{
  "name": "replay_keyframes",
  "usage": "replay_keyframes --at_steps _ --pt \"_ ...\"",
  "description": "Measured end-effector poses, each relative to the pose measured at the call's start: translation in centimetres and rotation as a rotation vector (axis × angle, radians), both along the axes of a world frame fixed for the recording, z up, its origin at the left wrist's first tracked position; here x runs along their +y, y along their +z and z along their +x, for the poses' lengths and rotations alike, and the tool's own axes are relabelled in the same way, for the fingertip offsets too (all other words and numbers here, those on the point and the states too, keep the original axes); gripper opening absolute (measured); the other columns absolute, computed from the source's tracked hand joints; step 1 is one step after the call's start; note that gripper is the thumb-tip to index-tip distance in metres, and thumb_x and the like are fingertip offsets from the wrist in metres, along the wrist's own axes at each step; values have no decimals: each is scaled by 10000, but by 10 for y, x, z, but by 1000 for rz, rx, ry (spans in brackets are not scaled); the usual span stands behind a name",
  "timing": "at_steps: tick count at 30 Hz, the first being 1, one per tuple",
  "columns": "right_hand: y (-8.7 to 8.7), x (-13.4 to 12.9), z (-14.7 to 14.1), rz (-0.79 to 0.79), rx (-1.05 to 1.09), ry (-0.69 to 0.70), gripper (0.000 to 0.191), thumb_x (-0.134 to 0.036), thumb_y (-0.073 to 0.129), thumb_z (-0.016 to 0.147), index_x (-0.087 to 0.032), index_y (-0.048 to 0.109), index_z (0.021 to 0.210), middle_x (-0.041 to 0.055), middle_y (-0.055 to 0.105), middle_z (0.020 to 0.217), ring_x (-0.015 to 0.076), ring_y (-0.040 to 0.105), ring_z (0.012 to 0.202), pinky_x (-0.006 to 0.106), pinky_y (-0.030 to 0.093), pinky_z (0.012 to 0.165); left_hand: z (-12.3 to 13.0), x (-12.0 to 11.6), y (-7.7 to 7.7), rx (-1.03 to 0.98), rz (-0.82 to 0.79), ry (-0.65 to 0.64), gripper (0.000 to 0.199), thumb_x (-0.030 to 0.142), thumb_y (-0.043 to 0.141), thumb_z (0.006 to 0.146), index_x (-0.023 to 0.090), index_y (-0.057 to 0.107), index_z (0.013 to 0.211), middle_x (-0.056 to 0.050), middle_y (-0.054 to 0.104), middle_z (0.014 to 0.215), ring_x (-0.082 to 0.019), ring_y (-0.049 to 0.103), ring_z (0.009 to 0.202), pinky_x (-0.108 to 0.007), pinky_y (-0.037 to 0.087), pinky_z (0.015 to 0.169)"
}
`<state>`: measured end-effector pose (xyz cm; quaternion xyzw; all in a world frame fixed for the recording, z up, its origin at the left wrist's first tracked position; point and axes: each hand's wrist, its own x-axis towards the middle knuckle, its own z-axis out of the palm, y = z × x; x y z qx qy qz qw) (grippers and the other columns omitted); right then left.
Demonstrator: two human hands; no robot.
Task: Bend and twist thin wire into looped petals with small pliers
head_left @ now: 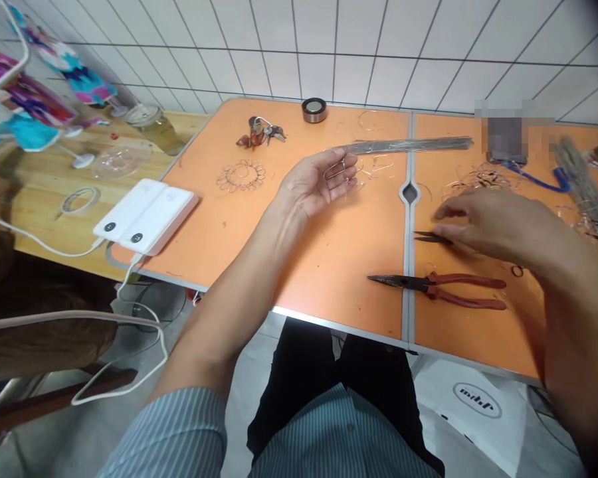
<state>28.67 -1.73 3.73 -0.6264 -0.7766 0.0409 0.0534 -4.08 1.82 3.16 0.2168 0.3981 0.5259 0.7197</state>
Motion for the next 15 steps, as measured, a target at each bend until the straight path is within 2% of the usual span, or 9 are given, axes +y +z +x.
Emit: replay_keyframes --at_steps 1,3,5,6,8,10,12,15 --pt "3 -7 -16 37 -28 13 106 -362 814 879 -311 879 945 93 882 1085 343 733 937 412 395 709 -1 0 2 -18 9 7 51 203 800 1039 178 759 1055 -32 850 940 -155 840 887 -317 684 1051" --pt "8 -22 -56 50 115 67 140 -312 725 951 -290 848 1013 79 872 1041 321 756 934 426 469 779 -2 0 5 -44 14 16 50 209 786 1061 173 753 1059 -27 845 925 -153 834 876 -322 684 1056" --pt "8 -35 -98 -101 279 186 131 -264 697 957 -288 808 1024 49 861 1029 283 769 911 407 518 821 -4 1 7 -68 19 26 53 202 752 1089 166 738 1053 -10 832 886 -127 798 792 -317 686 1032" --pt "7 -39 -119 -168 294 238 134 -242 665 971 -287 786 1006 43 852 1018 280 766 914 399 515 811 -5 1 7 -83 29 32 61 199 739 1099 162 732 1052 -5 827 876 -118 783 766 -311 684 1024" --pt "2 -42 -154 -202 238 313 135 -189 634 961 -273 738 978 49 823 968 285 745 902 397 479 773 -8 3 8 -112 56 42 62 211 744 1100 156 734 1071 -12 834 910 -120 794 800 -304 673 1040" --pt "-1 -38 -179 -196 151 305 164 -172 607 987 -257 731 1053 81 827 1032 302 745 932 400 439 741 -11 5 7 -131 71 52 95 238 770 1085 160 750 1135 -37 860 1023 -148 840 942 -313 659 1090" --pt "-2 -32 -196 -209 24 271 211 -148 585 996 -238 735 1113 130 828 1092 339 755 974 410 405 719 -14 8 5 -140 68 60 150 248 768 1082 171 757 1210 -56 875 1143 -175 859 1075 -331 651 1127" --pt "3 -28 -210 -239 -92 224 284 -109 581 986 -210 743 1197 203 823 1151 401 769 1009 425 408 715 -16 12 3 -160 72 62 153 242 759 1095 151 750 1218 -73 869 1209 -192 857 1156 -332 639 1150"
